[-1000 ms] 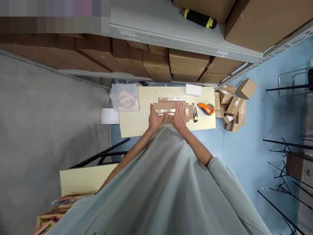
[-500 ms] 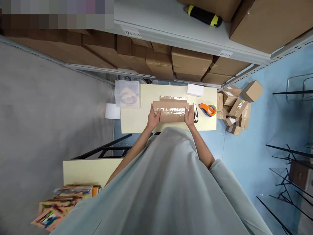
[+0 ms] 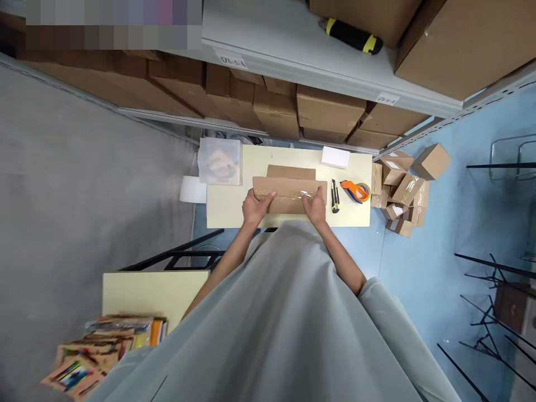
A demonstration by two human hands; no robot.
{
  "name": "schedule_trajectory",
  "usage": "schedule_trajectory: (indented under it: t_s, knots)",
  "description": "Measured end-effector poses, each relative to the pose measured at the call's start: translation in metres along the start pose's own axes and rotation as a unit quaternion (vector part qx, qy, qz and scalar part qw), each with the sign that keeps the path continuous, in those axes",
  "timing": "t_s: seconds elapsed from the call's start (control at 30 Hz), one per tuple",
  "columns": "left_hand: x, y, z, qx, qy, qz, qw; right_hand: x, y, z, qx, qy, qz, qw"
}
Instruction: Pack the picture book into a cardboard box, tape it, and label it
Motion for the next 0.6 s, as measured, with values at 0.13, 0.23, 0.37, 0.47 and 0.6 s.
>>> schedule_trajectory:
  t_s: [0.13,0.23,0.37,0.47,0.6]
  knots:
    - [0.001,0.025,0.007,0.005,-0.088,0.050,0.995,-0.020,0.025,0.021,-0.027,0.085,0.013,0.996]
    - [-0.005,0.037,0.012,0.014,-0.146,0.064,0.987,-0.029,0.041,0.035,-0.005,0.155,0.035,0.987]
    - [-0.026,0.034,0.008,-0.012,-0.150,0.111,0.982,-0.015,0.041,0.039,-0.011,0.168,0.030,0.985]
    - [-0.048,0.021,0.003,-0.049,-0.109,0.136,0.983,0.009,0.029,0.038,-0.054,0.128,-0.007,0.990]
    - [-0.072,0.003,0.000,-0.111,-0.012,0.126,0.986,0.042,0.013,0.035,-0.095,0.055,-0.026,0.994]
Point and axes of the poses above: each hand's wrist, its own z-axis away from the middle knuckle, its own y-axis out of the back of the hand, x = y × z, the point moved 3 cm from there along -z, towards the middle knuckle, and after that the axes turned 6 degrees about -x, right-handed, at the moved point
